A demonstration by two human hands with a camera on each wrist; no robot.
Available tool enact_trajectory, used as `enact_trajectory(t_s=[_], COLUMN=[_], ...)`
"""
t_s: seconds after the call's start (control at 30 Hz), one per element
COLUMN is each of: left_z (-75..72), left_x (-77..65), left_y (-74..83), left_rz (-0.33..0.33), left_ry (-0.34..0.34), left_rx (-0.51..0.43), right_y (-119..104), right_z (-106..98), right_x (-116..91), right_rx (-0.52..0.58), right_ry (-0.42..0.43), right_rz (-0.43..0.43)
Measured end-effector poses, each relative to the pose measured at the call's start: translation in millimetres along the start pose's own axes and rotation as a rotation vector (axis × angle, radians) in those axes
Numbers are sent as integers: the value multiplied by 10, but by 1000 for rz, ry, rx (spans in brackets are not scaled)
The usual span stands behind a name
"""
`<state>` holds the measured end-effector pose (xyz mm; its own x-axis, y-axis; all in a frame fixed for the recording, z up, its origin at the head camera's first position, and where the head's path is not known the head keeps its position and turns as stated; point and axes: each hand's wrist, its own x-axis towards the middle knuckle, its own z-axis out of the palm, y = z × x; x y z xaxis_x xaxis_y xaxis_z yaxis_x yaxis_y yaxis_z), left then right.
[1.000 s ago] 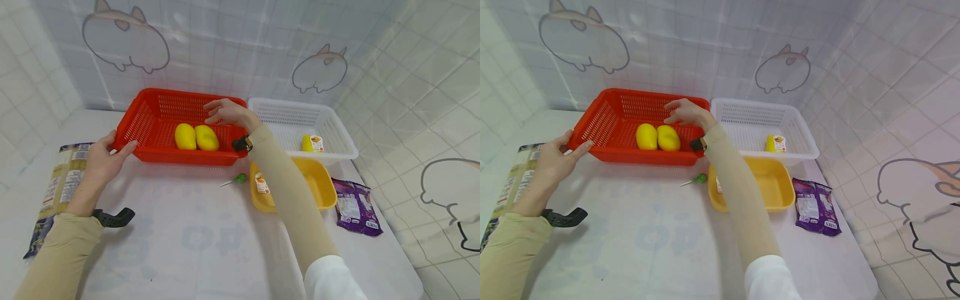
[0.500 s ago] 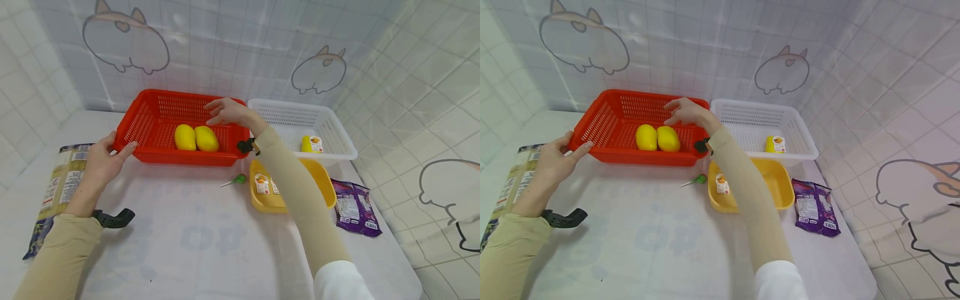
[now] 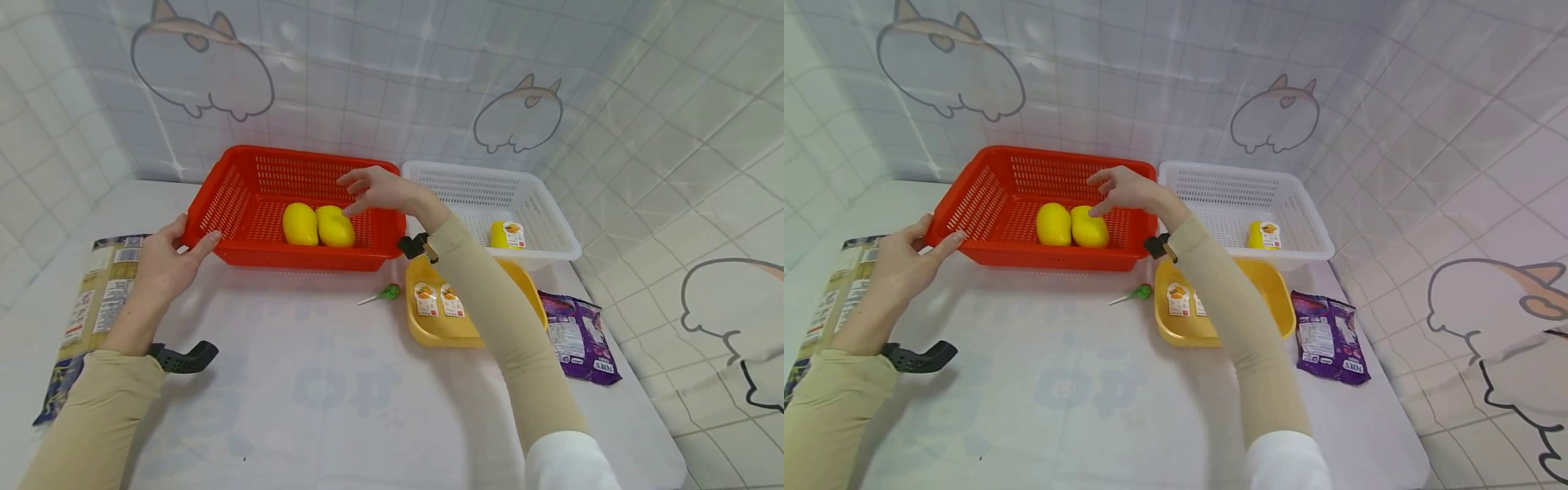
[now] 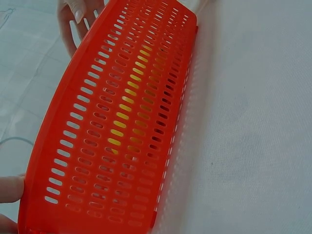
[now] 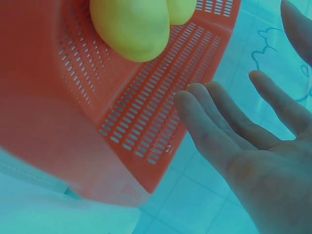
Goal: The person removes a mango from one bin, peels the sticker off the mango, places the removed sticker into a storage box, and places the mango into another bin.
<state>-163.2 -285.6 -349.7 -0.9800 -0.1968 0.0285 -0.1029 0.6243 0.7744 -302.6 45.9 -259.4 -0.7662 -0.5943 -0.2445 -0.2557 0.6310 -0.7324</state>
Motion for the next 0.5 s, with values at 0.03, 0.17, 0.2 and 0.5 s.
enact_trajectory(t_s=[0.03,0.17,0.2,0.5], left_z=[1,13,16,17], left_x=[1,8,9,-2], left_y=[2,13,16,30], left_rz=[-1,-9,-11,-9], left_ry=[-1,-7,-9,-1], left_rx=[1,0,1,-3], right_y=[8,48,57,134], right_z=[2,2,-1,-54], right_x=[-11,-58,-71,-193], right_rx=[-7,-22,-27,-38], right_ry=[0,2,0,-6], right_rz=[-4,-12,-12,-26])
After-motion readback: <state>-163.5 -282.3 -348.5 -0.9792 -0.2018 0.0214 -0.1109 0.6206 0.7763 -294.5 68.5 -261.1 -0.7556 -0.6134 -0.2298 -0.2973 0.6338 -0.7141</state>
